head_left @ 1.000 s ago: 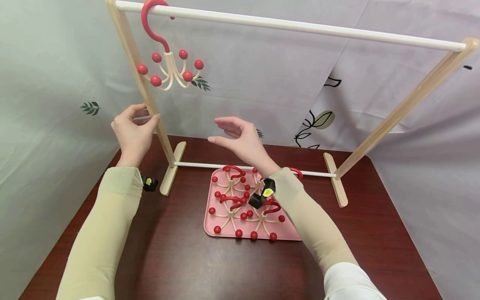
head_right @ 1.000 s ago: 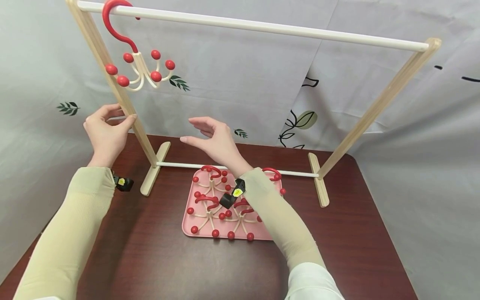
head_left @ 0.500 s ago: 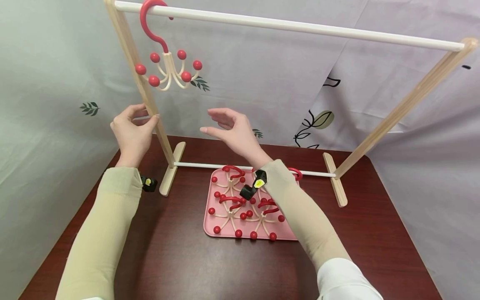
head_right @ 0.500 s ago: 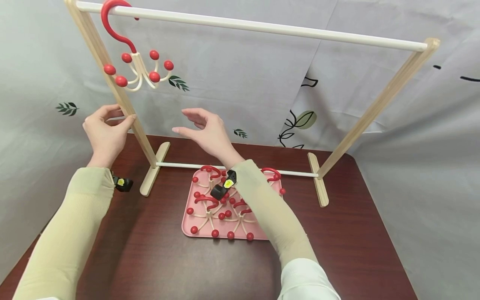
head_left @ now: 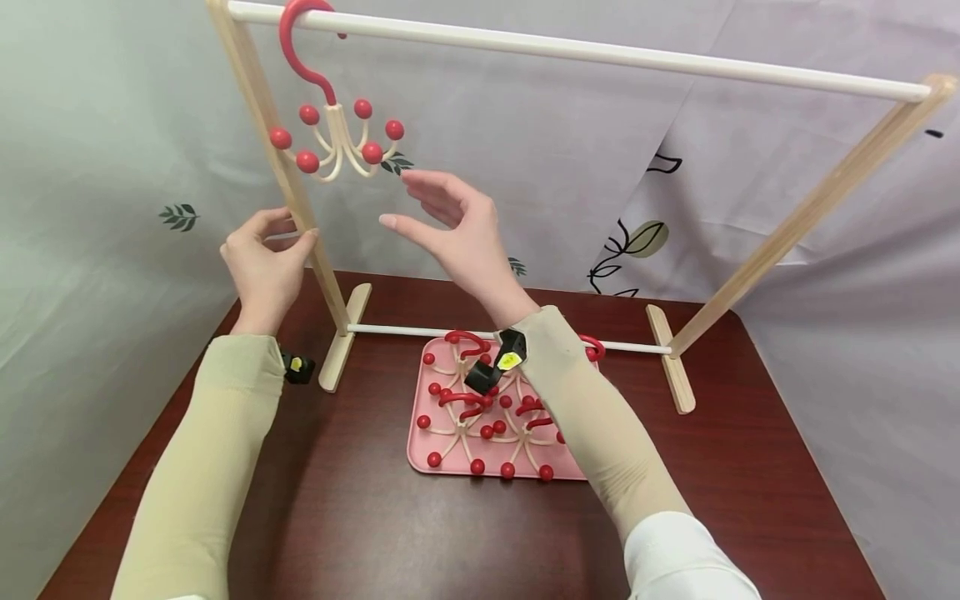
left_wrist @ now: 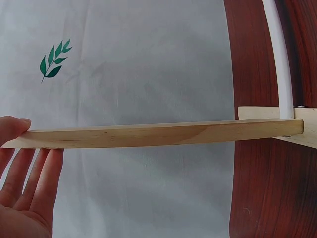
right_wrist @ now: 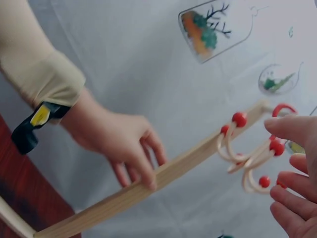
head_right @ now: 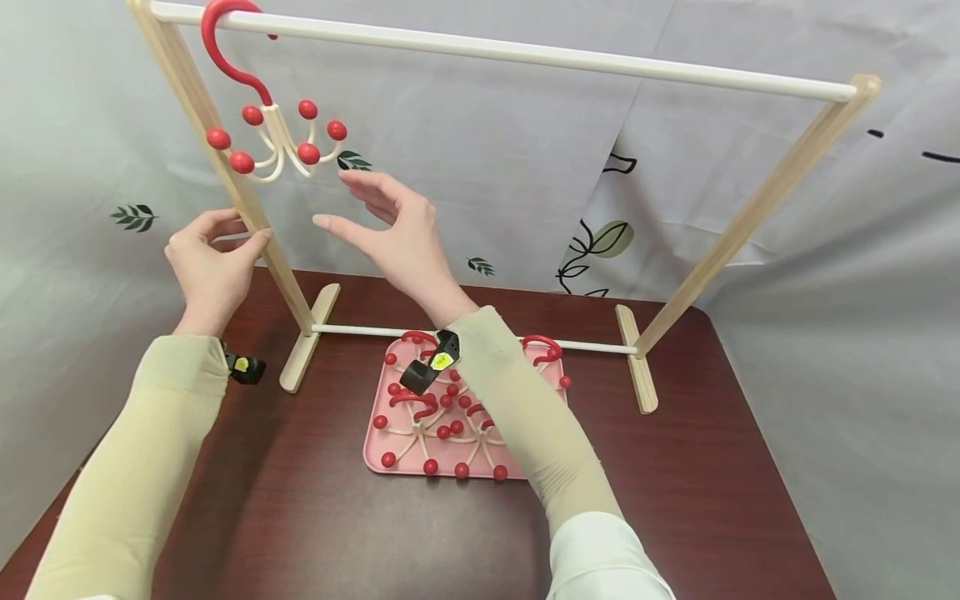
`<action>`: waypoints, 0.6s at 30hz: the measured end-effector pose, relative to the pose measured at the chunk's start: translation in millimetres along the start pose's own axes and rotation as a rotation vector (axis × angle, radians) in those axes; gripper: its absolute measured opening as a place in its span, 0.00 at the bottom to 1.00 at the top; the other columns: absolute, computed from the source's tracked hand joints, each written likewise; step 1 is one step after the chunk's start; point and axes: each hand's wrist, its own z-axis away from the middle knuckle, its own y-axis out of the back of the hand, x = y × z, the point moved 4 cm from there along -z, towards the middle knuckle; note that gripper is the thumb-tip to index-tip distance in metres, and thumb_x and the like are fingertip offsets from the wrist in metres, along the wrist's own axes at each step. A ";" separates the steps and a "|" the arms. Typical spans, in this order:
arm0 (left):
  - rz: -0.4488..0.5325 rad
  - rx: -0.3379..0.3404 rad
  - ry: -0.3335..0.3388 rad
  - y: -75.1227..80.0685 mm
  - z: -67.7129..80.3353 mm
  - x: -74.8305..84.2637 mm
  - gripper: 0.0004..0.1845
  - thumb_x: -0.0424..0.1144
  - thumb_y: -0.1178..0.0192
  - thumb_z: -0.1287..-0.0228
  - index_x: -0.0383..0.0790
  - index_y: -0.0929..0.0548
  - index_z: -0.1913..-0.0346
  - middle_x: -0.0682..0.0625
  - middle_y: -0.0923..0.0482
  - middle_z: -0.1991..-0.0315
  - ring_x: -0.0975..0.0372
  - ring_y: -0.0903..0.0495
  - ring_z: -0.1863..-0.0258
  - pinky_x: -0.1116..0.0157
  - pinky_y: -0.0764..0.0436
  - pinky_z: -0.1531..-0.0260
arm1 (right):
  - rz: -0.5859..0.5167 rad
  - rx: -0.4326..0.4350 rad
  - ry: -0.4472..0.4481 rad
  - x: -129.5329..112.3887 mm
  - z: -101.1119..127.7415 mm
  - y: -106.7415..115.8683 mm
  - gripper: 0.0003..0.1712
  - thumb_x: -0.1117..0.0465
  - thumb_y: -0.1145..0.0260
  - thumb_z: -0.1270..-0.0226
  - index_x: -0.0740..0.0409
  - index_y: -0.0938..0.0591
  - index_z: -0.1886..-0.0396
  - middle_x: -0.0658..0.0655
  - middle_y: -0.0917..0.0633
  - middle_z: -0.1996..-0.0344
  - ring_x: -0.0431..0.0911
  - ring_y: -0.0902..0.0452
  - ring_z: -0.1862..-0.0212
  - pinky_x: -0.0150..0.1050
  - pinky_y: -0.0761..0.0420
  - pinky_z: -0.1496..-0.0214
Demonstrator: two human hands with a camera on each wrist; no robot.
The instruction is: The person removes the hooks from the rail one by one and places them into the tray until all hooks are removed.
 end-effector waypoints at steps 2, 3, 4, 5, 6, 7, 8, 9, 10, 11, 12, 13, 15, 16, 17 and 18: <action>0.003 -0.002 0.000 -0.8 -0.3 0.4 0.18 0.45 0.27 0.39 0.49 0.11 0.46 0.48 0.12 0.55 0.66 0.13 0.61 0.70 0.15 0.61 | -0.013 0.024 0.029 -14.6 0.9 0.7 0.28 0.69 0.22 0.42 0.65 0.17 0.41 0.52 0.14 0.46 0.38 0.20 0.43 0.34 0.26 0.35; 0.004 -0.002 0.000 -1.1 -0.5 0.6 0.18 0.45 0.27 0.39 0.49 0.11 0.46 0.48 0.12 0.55 0.66 0.13 0.62 0.70 0.15 0.61 | -0.016 0.032 0.042 -22.0 1.2 1.0 0.28 0.70 0.22 0.42 0.67 0.18 0.41 0.54 0.14 0.46 0.38 0.20 0.43 0.35 0.26 0.35; 0.005 -0.003 -0.001 -1.3 -0.5 0.7 0.18 0.45 0.27 0.39 0.49 0.11 0.46 0.48 0.12 0.55 0.67 0.13 0.62 0.70 0.15 0.61 | -0.018 0.037 0.057 -28.9 1.3 1.2 0.27 0.71 0.23 0.42 0.69 0.18 0.41 0.56 0.14 0.46 0.39 0.19 0.43 0.35 0.26 0.35; 0.006 -0.002 -0.003 -1.5 -0.6 0.8 0.18 0.45 0.27 0.39 0.48 0.11 0.46 0.48 0.12 0.55 0.67 0.13 0.62 0.70 0.15 0.62 | -0.016 0.039 0.069 -35.4 1.2 1.4 0.27 0.72 0.23 0.42 0.70 0.18 0.42 0.58 0.15 0.46 0.39 0.19 0.43 0.35 0.26 0.35; 0.009 -0.002 -0.003 -1.6 -0.5 0.9 0.18 0.44 0.27 0.39 0.48 0.11 0.46 0.48 0.12 0.55 0.67 0.13 0.62 0.71 0.15 0.62 | -0.014 0.041 0.081 -40.7 0.6 1.5 0.27 0.72 0.23 0.42 0.71 0.19 0.42 0.59 0.15 0.46 0.39 0.19 0.43 0.35 0.26 0.35; 0.008 -0.002 -0.005 -1.8 -0.4 0.9 0.18 0.44 0.27 0.39 0.48 0.11 0.46 0.48 0.12 0.55 0.67 0.13 0.62 0.71 0.15 0.62 | -0.014 0.039 0.092 -45.1 -0.2 1.5 0.27 0.73 0.23 0.42 0.72 0.19 0.42 0.60 0.15 0.46 0.39 0.19 0.43 0.35 0.26 0.35; 0.009 -0.002 -0.007 -1.9 -0.1 0.8 0.18 0.44 0.27 0.39 0.48 0.11 0.46 0.47 0.12 0.55 0.67 0.13 0.62 0.71 0.15 0.62 | -0.015 0.038 0.098 -48.9 -1.2 1.4 0.26 0.73 0.24 0.42 0.72 0.19 0.42 0.61 0.15 0.45 0.39 0.19 0.43 0.35 0.26 0.35; 0.011 -0.002 -0.008 -2.0 0.2 0.6 0.18 0.44 0.27 0.39 0.47 0.11 0.46 0.47 0.12 0.56 0.67 0.13 0.62 0.71 0.15 0.62 | -0.015 0.036 0.098 -52.1 -2.5 1.2 0.26 0.73 0.24 0.42 0.72 0.19 0.43 0.61 0.15 0.45 0.39 0.19 0.44 0.34 0.26 0.35; 0.012 -0.002 -0.008 -2.0 0.5 0.4 0.18 0.44 0.27 0.39 0.47 0.11 0.46 0.47 0.12 0.55 0.67 0.13 0.62 0.71 0.15 0.62 | -0.013 0.035 0.097 -54.7 -4.0 0.9 0.26 0.72 0.23 0.42 0.72 0.19 0.43 0.60 0.15 0.46 0.38 0.19 0.43 0.34 0.26 0.35; 0.013 -0.003 -0.007 -2.0 0.9 0.1 0.18 0.44 0.27 0.39 0.47 0.11 0.46 0.47 0.12 0.56 0.67 0.13 0.62 0.71 0.15 0.62 | -0.010 0.033 0.092 -57.1 -5.4 0.6 0.26 0.72 0.23 0.42 0.71 0.18 0.43 0.60 0.14 0.46 0.38 0.20 0.43 0.33 0.26 0.36; 0.015 -0.003 -0.006 -1.9 1.1 -0.2 0.18 0.44 0.27 0.39 0.47 0.11 0.46 0.47 0.12 0.55 0.67 0.13 0.62 0.70 0.15 0.62 | -0.003 0.030 0.089 -59.4 -7.1 -0.1 0.26 0.72 0.23 0.42 0.71 0.18 0.42 0.59 0.14 0.46 0.38 0.20 0.43 0.33 0.26 0.36; 0.014 -0.002 -0.007 -1.8 1.4 -0.4 0.18 0.44 0.27 0.39 0.47 0.11 0.46 0.47 0.12 0.56 0.66 0.13 0.61 0.70 0.15 0.61 | 0.005 0.027 0.080 -61.7 -8.9 -0.8 0.27 0.71 0.23 0.42 0.70 0.18 0.42 0.58 0.14 0.46 0.38 0.20 0.43 0.32 0.27 0.36; 0.013 -0.002 -0.005 -1.3 1.4 -0.5 0.18 0.44 0.27 0.39 0.47 0.11 0.46 0.47 0.12 0.55 0.66 0.12 0.61 0.70 0.15 0.61 | 0.030 0.015 0.058 -66.0 -12.8 -3.0 0.28 0.69 0.22 0.42 0.67 0.18 0.41 0.54 0.14 0.46 0.37 0.20 0.43 0.30 0.28 0.36; 0.011 0.000 -0.004 -0.9 1.1 -0.4 0.18 0.44 0.27 0.39 0.47 0.11 0.46 0.47 0.12 0.55 0.66 0.12 0.61 0.70 0.15 0.61 | 0.042 0.006 0.048 -68.2 -15.1 -4.5 0.28 0.68 0.22 0.42 0.66 0.18 0.40 0.52 0.14 0.46 0.36 0.21 0.43 0.29 0.28 0.36; 0.010 0.001 -0.005 -0.6 0.6 -0.2 0.18 0.44 0.27 0.39 0.47 0.11 0.46 0.47 0.12 0.55 0.66 0.12 0.61 0.70 0.15 0.61 | 0.051 -0.003 0.040 -70.5 -17.8 -6.2 0.29 0.68 0.21 0.42 0.65 0.18 0.40 0.51 0.14 0.46 0.35 0.21 0.43 0.28 0.28 0.36; 0.010 0.002 -0.006 -0.2 0.2 0.2 0.18 0.44 0.27 0.39 0.47 0.11 0.46 0.47 0.12 0.55 0.66 0.12 0.61 0.69 0.15 0.60 | 0.060 -0.013 0.029 -72.5 -20.9 -8.4 0.30 0.67 0.21 0.42 0.64 0.18 0.39 0.50 0.14 0.46 0.34 0.21 0.43 0.27 0.29 0.36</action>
